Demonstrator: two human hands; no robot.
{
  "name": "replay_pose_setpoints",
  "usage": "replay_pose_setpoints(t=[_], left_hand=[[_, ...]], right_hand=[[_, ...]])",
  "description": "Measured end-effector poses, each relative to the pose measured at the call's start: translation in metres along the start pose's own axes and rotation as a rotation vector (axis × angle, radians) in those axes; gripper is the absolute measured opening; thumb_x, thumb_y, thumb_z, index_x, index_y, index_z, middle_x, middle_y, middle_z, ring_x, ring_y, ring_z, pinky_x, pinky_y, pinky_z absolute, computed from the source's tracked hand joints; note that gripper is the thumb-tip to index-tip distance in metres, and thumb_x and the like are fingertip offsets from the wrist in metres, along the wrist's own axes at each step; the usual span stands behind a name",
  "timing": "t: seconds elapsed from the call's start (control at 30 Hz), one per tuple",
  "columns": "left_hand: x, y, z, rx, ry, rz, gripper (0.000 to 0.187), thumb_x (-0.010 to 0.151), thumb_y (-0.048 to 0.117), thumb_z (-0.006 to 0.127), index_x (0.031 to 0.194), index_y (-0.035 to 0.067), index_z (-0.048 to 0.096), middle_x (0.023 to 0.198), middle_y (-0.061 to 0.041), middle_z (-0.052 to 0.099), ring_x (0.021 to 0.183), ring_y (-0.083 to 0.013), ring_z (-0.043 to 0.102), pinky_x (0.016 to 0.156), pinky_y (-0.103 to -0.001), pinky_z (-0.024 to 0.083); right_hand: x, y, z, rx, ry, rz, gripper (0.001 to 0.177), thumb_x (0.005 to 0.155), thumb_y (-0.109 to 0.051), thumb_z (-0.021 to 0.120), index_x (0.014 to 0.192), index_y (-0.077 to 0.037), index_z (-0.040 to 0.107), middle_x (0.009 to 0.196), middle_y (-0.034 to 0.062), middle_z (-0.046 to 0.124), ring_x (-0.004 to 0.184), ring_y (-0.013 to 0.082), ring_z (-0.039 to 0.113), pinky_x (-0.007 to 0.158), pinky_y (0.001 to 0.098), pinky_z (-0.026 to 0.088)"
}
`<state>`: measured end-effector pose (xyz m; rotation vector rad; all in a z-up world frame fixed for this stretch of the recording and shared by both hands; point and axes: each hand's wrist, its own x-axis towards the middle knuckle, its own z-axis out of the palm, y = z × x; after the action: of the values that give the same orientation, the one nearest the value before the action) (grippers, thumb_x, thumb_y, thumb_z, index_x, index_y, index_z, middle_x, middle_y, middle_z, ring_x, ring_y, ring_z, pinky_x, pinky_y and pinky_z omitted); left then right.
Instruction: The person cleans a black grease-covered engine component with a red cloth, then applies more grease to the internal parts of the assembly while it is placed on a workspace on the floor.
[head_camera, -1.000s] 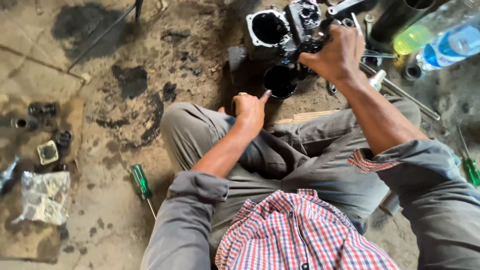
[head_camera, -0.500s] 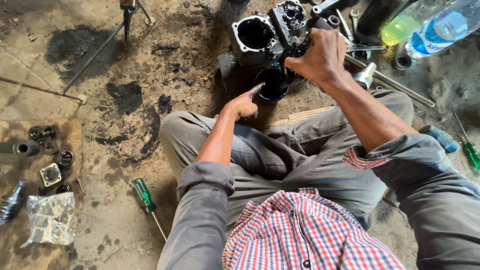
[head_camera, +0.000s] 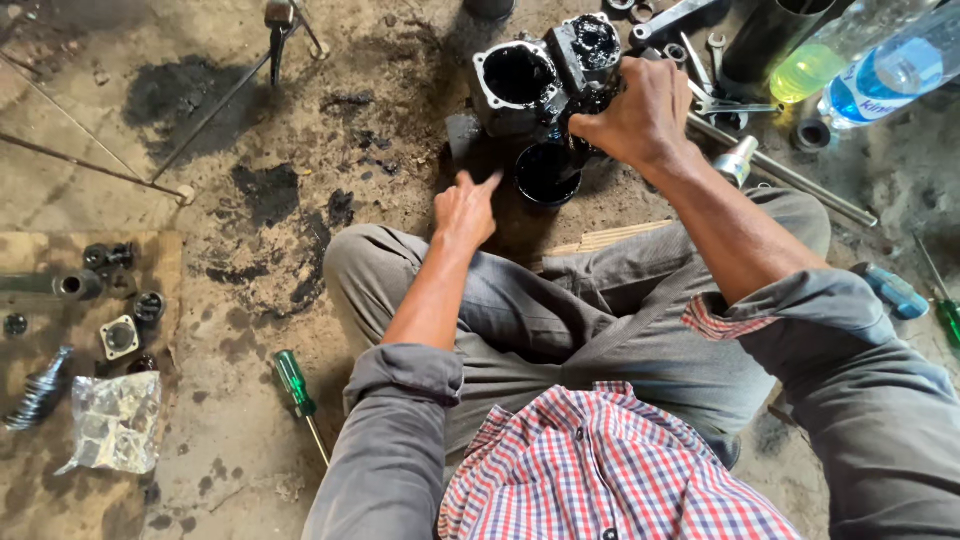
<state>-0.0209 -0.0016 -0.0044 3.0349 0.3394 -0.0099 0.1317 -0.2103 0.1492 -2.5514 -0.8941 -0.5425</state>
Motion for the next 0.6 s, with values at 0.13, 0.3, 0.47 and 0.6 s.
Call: replay_pose_setpoints(t=[0.13, 0.3, 0.47, 0.6], left_hand=[[-0.003, 0.026, -0.026, 0.067, 0.01, 0.071, 0.107, 0.078, 0.019, 0.072, 0.165, 0.035, 0.011, 0.112, -0.022, 0.063, 0.083, -0.0344, 0.072, 0.066, -0.042, 0.058], [0.012, 0.04, 0.015, 0.251, -0.066, -0.017, 0.083, 0.098, 0.019, 0.055, 0.165, 0.037, 0.009, 0.109, -0.023, 0.064, 0.079, -0.0307, 0.071, 0.056, -0.043, 0.057], [0.019, 0.052, 0.065, 0.466, -0.025, 0.01, 0.079, 0.101, 0.018, 0.051, 0.167, 0.033, 0.013, 0.099, -0.017, 0.067, 0.082, -0.0319, 0.064, 0.059, -0.049, 0.052], [0.021, 0.059, 0.079, 0.467, 0.017, 0.054, 0.065, 0.101, 0.019, 0.05, 0.161, 0.022, 0.027, 0.095, -0.017, 0.068, 0.083, -0.0316, 0.063, 0.059, -0.049, 0.05]], right_hand=[[0.002, -0.003, -0.003, -0.005, -0.02, 0.018, 0.039, 0.068, -0.034, 0.088, 0.058, -0.01, 0.059, 0.048, -0.0039, 0.048, 0.04, 0.008, 0.041, 0.035, 0.028, 0.033], [0.005, -0.003, -0.004, -0.039, 0.009, -0.01, 0.039, 0.065, -0.035, 0.088, 0.057, -0.007, 0.062, 0.047, -0.0021, 0.052, 0.041, 0.0088, 0.045, 0.038, 0.0262, 0.035], [0.004, -0.006, -0.005, 0.055, -0.028, -0.026, 0.035, 0.069, -0.034, 0.087, 0.066, -0.006, 0.067, 0.049, -0.0009, 0.056, 0.042, 0.0081, 0.05, 0.039, 0.0255, 0.041], [0.003, -0.008, -0.011, 0.068, -0.003, -0.062, 0.037, 0.068, -0.034, 0.089, 0.063, -0.005, 0.066, 0.049, -0.0003, 0.056, 0.042, 0.0086, 0.05, 0.04, 0.0274, 0.042]])
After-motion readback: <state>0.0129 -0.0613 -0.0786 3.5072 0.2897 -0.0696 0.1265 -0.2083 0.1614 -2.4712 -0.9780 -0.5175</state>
